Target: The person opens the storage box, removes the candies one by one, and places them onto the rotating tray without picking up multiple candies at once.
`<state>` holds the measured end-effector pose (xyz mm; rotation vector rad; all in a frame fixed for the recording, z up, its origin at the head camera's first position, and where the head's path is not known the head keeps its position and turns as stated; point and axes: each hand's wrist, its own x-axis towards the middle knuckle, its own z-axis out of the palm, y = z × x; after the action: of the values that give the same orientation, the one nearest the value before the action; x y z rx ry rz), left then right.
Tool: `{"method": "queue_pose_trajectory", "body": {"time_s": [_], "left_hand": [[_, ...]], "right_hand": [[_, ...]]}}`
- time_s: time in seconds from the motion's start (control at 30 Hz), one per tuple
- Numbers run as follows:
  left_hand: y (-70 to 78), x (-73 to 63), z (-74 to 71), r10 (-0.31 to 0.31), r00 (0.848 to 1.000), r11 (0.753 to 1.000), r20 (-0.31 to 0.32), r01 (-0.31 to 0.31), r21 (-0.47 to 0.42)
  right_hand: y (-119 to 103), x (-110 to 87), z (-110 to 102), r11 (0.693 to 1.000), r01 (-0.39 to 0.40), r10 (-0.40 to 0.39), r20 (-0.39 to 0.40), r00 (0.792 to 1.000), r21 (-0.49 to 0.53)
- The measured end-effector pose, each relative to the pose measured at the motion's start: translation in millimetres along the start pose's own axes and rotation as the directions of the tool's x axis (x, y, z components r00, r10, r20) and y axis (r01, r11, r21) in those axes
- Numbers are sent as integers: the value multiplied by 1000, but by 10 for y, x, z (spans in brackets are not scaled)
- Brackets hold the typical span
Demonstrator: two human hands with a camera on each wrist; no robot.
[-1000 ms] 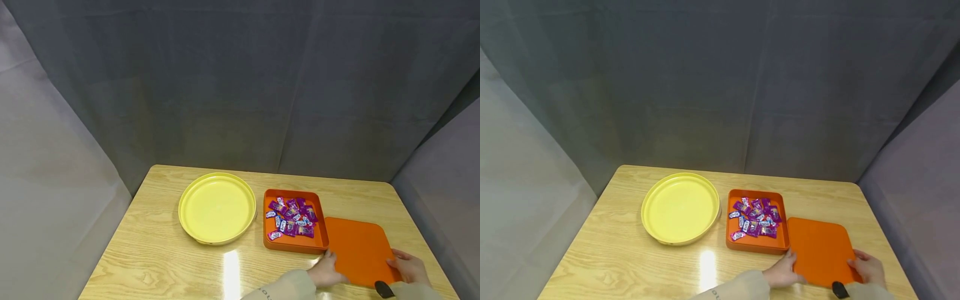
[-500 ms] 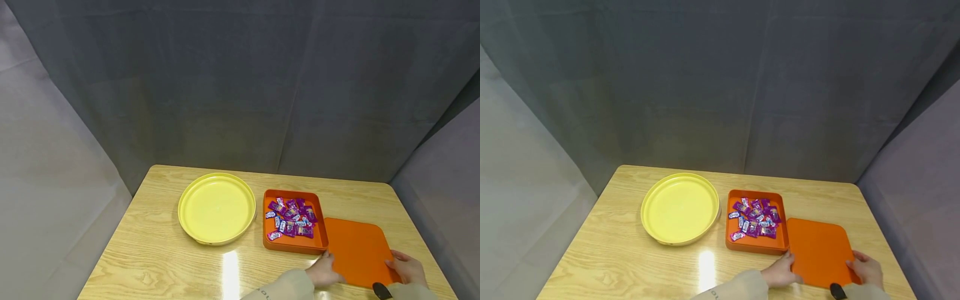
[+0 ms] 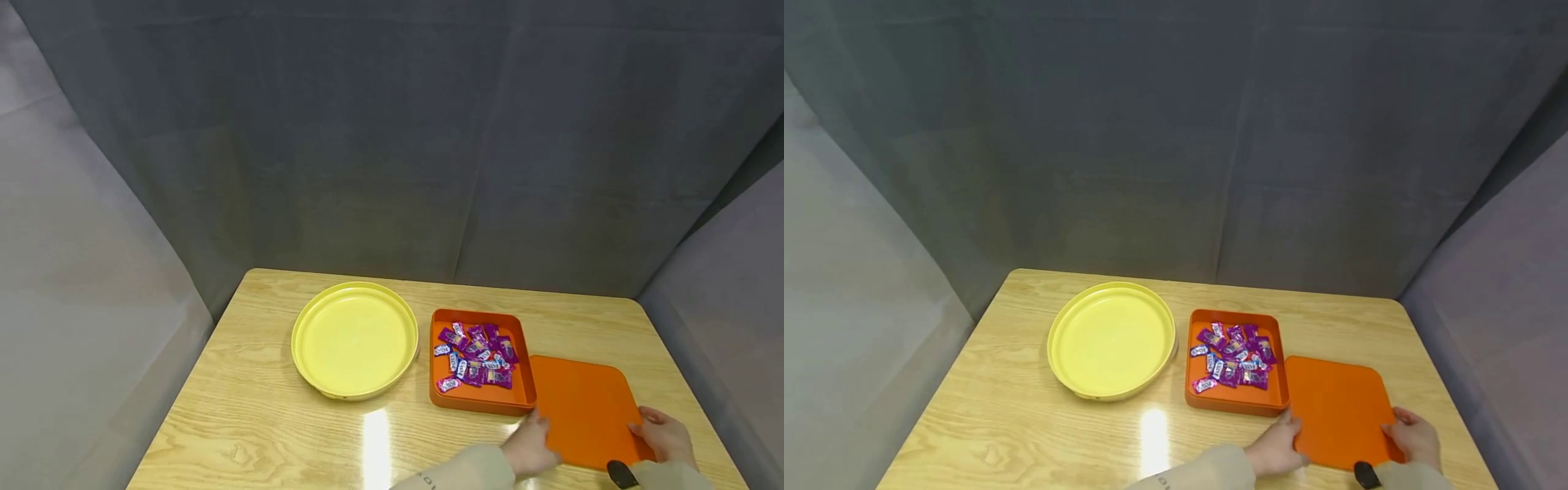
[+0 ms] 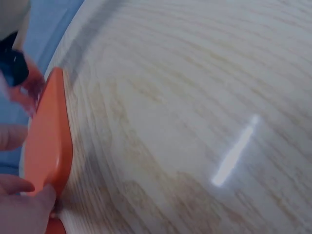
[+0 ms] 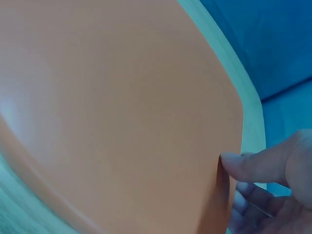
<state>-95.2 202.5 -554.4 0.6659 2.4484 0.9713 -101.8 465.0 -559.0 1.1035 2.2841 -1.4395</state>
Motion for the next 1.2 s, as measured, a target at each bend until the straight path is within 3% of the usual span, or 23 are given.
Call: {"method": "queue_pose_trajectory", "body": {"time_s": [0.1,0.2,0.33,0.47,0.63,0.83,0.97,1.07,1.2], "left_hand": [[-13,-25,0,144,986,984,-86,-133,118],[4,-55,-79,277,943,958,-182,-258,125],[98,-90,-324,368,884,930,-287,-356,96],[198,-73,-652,414,851,910,-322,-381,164],[214,13,-982,383,874,923,-298,-352,155],[97,170,-1220,337,908,932,-250,-283,228],[-39,301,-1334,234,953,947,-192,-178,268],[-150,396,-1404,121,982,960,-145,-79,268],[-257,485,-1458,-26,994,967,-103,51,251]], "right_hand": [[-114,-90,43,981,94,-110,-84,990,-170],[-254,-174,121,940,212,-260,-160,952,-266],[-445,-274,263,891,337,-404,-190,895,-306],[-590,-380,430,871,389,-449,-167,878,-300],[-700,-533,634,848,437,-481,-86,873,-300],[-785,-752,874,814,498,-526,-17,850,-298],[-815,-857,1006,815,502,-519,23,855,-287],[-820,-913,1087,816,501,-510,49,859,-289],[-804,-939,1173,821,494,-502,50,864,-286]]}}
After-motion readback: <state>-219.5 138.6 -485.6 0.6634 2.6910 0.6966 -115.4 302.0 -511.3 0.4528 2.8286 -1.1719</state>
